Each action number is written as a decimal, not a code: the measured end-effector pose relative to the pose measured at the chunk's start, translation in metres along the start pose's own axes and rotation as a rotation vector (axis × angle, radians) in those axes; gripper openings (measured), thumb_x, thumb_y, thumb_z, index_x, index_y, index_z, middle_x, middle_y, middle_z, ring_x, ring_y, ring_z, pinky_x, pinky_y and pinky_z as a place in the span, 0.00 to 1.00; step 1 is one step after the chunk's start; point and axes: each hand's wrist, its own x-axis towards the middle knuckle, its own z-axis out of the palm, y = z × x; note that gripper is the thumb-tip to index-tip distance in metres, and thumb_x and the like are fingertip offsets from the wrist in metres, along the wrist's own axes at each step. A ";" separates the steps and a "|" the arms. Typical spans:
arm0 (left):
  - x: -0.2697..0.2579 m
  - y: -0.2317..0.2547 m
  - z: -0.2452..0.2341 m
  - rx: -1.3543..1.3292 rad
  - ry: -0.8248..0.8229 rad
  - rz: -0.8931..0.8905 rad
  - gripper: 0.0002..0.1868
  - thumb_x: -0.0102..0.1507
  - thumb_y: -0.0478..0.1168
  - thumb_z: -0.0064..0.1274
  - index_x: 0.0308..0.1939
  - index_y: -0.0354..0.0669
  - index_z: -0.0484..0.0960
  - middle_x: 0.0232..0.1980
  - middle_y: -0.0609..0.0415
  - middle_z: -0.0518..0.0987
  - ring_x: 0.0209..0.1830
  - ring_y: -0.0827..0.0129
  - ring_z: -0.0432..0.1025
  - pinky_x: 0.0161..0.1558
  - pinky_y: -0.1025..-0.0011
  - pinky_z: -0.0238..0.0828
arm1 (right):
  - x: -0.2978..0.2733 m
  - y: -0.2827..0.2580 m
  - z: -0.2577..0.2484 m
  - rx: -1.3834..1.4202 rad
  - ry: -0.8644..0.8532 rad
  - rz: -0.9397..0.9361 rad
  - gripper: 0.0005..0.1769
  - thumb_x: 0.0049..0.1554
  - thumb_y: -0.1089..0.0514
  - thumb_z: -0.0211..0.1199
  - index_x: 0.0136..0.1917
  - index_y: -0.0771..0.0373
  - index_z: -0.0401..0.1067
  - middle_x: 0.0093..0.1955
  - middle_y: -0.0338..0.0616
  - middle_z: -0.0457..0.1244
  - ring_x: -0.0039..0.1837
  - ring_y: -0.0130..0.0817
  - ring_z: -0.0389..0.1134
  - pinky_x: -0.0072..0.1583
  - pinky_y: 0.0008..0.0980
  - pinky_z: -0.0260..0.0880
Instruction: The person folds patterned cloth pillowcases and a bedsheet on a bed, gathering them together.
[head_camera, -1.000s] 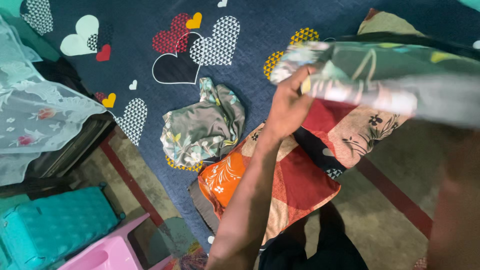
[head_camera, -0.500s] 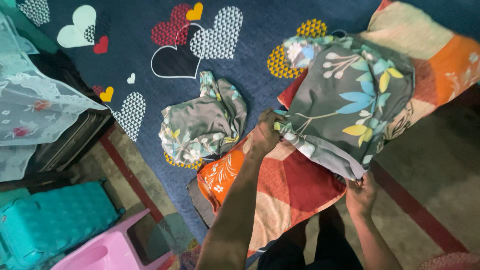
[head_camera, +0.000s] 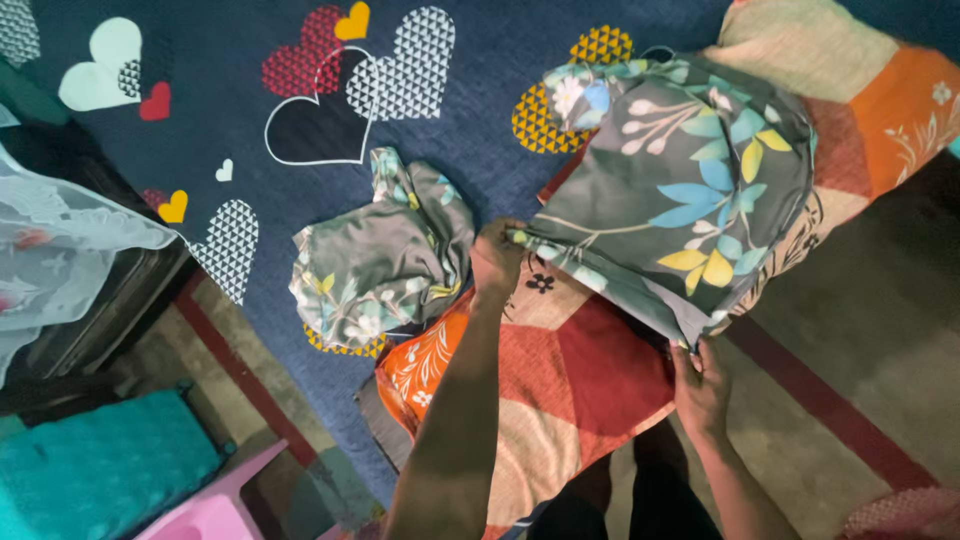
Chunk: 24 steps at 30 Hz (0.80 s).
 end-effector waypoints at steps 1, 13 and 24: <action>0.002 -0.004 -0.001 -0.002 0.014 -0.059 0.13 0.54 0.28 0.55 0.42 0.42 0.83 0.39 0.45 0.84 0.37 0.53 0.81 0.40 0.64 0.76 | -0.004 -0.001 0.005 0.004 -0.021 0.012 0.12 0.70 0.57 0.59 0.62 0.67 0.73 0.41 0.42 0.60 0.42 0.27 0.57 0.46 0.30 0.60; -0.005 -0.049 0.005 0.100 -0.116 0.070 0.11 0.62 0.33 0.50 0.48 0.44 0.74 0.36 0.40 0.82 0.41 0.41 0.79 0.40 0.54 0.75 | -0.027 -0.007 0.018 0.216 0.123 -0.027 0.16 0.68 0.61 0.51 0.66 0.69 0.67 0.56 0.37 0.65 0.56 0.23 0.64 0.57 0.25 0.62; 0.037 -0.067 -0.004 0.268 -0.077 0.368 0.14 0.63 0.39 0.51 0.52 0.44 0.80 0.45 0.41 0.83 0.44 0.48 0.79 0.48 0.59 0.77 | -0.026 -0.025 0.026 0.441 0.087 0.192 0.12 0.70 0.58 0.52 0.60 0.66 0.70 0.50 0.35 0.63 0.49 0.22 0.59 0.51 0.27 0.62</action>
